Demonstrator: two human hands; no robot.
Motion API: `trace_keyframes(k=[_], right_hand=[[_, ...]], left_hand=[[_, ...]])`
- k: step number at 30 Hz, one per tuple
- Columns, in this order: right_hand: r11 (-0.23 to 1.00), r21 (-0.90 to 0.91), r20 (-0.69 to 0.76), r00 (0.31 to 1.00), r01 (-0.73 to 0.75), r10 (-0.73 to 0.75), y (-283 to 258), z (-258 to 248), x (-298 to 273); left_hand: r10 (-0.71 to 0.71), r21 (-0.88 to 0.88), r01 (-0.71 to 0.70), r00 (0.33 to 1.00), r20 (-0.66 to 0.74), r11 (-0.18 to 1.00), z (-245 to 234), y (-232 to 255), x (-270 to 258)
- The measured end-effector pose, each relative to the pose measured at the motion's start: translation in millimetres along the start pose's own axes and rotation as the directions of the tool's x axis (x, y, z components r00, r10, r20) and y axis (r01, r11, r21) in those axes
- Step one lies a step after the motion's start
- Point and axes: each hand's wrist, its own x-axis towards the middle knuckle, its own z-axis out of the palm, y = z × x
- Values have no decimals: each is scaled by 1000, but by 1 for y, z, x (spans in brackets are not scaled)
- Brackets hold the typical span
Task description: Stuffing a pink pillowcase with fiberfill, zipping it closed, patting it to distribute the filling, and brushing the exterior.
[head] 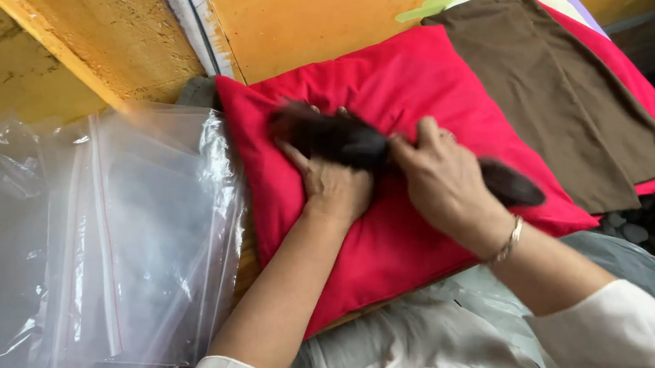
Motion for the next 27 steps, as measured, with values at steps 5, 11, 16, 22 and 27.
trace_keyframes(k=[5,11,16,22,27], right_hand=[[903,-125,148,892,-411,427,125,27,31],[955,62,-173,939,-292,298,53,-42,-15],[993,-85,29,996,-86,89,-2,-23,-71],[809,-79,-44,813,-583,581,127,-6,-78],[968,27,-193,948,-251,251,34,-43,-107]], left_hand=[[-72,70,59,977,201,996,-18,5,0],[-67,123,41,974,217,992,-8,7,7],[-28,44,15,946,322,999,-19,-1,10],[-58,-112,100,944,324,989,-25,-3,16],[-48,-358,306,815,578,882,-101,-1,31]])
